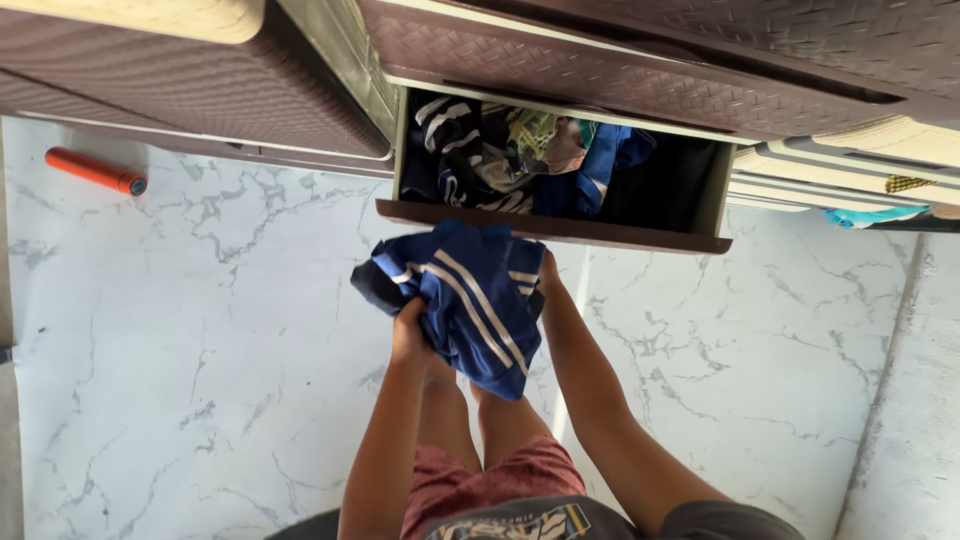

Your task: The person gathers a pile of hangers from the floor and places them on a metal rack. They then pick up folded blue and black shorts from a cluttered pile, walk to a dresser, and place the clothes into a drawer.

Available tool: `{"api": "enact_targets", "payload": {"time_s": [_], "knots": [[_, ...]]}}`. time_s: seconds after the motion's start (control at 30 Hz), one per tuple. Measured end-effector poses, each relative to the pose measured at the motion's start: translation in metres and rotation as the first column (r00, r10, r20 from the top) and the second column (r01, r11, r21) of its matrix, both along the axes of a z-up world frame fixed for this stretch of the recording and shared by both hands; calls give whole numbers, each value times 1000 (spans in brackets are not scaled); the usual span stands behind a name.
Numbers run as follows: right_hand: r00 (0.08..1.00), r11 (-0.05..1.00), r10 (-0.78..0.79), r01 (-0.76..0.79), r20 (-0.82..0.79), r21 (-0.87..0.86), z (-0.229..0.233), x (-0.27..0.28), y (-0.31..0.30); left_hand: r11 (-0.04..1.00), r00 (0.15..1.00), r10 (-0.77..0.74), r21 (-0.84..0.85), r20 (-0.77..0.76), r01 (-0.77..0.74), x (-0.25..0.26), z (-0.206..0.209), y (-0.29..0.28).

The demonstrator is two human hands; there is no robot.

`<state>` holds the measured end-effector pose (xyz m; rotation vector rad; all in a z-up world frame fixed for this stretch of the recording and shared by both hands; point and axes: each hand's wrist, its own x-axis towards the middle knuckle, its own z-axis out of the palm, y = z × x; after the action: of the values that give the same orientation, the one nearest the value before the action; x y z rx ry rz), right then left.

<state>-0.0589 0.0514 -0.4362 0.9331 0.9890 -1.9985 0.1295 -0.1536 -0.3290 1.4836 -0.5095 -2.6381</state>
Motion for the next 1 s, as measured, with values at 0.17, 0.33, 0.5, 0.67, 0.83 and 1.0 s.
{"api": "enact_targets", "payload": {"time_s": [0.17,0.33,0.5,0.67,0.83,1.0], "knots": [[915,966,258,-255,-309,53,118,35,32,995,990,-7,-98,-140,-6,-29,67,-1],[487,862,501,-356,-715,361,249,37,26,975,967,-111,-215,-229,61,-44,126,7],[271,685,694,40,-667,728,293,39,10,969,908,-197,-216,-369,123,-47,113,29],[595,755,473,107,-650,647,252,34,47,1000,972,-3,-25,-236,-3,-48,67,37],[711,884,11,321,-703,340,265,-10,111,996,944,-95,-35,-317,88,-59,96,29],[560,910,-181,407,-808,78,330,-49,125,991,951,-113,-101,-289,87,-75,132,20]]}}
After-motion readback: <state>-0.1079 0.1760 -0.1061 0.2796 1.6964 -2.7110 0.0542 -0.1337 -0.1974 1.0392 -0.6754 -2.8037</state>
